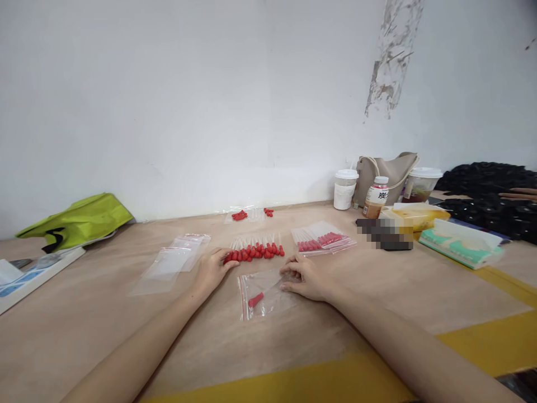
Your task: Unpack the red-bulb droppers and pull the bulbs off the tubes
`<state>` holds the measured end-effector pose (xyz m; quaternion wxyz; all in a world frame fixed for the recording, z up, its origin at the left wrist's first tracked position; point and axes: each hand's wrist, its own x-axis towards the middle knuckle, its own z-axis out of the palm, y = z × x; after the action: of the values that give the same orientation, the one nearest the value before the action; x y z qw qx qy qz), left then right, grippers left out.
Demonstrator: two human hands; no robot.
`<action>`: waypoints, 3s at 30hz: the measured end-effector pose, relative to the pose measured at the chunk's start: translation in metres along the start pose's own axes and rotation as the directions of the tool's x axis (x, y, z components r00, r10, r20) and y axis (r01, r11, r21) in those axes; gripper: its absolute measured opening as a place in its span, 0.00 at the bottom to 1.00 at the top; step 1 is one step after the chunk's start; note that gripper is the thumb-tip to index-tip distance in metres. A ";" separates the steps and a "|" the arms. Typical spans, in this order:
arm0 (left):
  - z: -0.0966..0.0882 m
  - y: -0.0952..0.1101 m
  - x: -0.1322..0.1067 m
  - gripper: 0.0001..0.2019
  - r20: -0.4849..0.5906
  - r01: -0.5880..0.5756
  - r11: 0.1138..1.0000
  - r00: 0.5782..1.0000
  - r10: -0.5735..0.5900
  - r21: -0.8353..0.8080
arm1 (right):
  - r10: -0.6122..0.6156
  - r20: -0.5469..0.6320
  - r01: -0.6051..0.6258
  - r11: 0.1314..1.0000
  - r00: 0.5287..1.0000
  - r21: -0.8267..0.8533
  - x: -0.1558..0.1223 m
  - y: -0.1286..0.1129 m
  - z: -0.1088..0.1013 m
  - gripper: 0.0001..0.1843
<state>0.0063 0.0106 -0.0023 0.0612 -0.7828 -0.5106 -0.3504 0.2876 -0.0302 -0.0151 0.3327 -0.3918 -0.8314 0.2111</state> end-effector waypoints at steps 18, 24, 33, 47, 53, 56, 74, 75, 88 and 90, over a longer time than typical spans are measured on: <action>-0.026 0.071 -0.059 0.09 0.351 0.068 0.937 0.934 0.061 -0.344 | -0.006 -0.003 0.006 0.998 1.000 -0.060 0.001 0.003 0.002 0.17; -0.018 0.077 -0.056 0.09 0.379 0.117 0.919 0.925 0.038 -0.376 | -0.029 -0.009 0.029 0.999 1.000 -0.042 0.000 0.005 0.001 0.17; -0.108 0.021 -0.025 0.13 0.202 0.320 0.832 0.946 -0.254 -0.454 | -0.007 0.000 0.007 0.999 1.000 -0.037 -0.001 0.001 -0.001 0.16; -0.026 -0.017 -0.025 0.15 0.077 0.441 0.818 0.892 -0.446 -0.370 | -0.006 0.012 0.006 1.000 1.000 -0.023 -0.001 0.000 -0.002 0.16; -0.019 -0.014 -0.022 0.17 0.219 0.384 0.862 0.920 -0.326 -0.332 | 0.003 0.014 -0.003 1.000 1.000 -0.006 0.000 -0.001 -0.002 0.16; -0.018 -0.018 -0.022 0.19 0.236 0.412 0.808 0.910 -0.341 -0.421 | -0.005 0.008 0.005 1.000 1.000 -0.003 0.000 0.000 -0.001 0.15; -0.038 0.071 -0.049 0.28 0.656 -0.178 0.931 0.668 0.352 -0.318 | -0.151 0.389 0.213 0.969 0.909 -0.122 -0.007 -0.010 -0.004 0.35; -0.037 0.069 -0.049 0.26 0.657 -0.142 0.933 0.676 0.335 -0.331 | -0.146 0.405 0.208 0.972 0.903 -0.113 -0.008 -0.010 -0.004 0.34; -0.028 0.046 -0.050 0.15 0.601 0.368 0.861 0.794 -0.093 -0.352 | -0.231 0.313 0.269 0.960 0.921 -0.083 -0.008 -0.015 0.006 0.25; -0.033 0.049 -0.050 0.14 0.648 0.393 0.857 0.756 -0.095 -0.334 | -0.243 0.208 0.266 0.959 0.948 -0.096 -0.009 -0.011 0.006 0.24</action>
<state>0.0198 -0.0647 0.0044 -0.3374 -0.7693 -0.5074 -0.1923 0.2817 -0.0442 -0.0158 0.2499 -0.2784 -0.9148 0.1520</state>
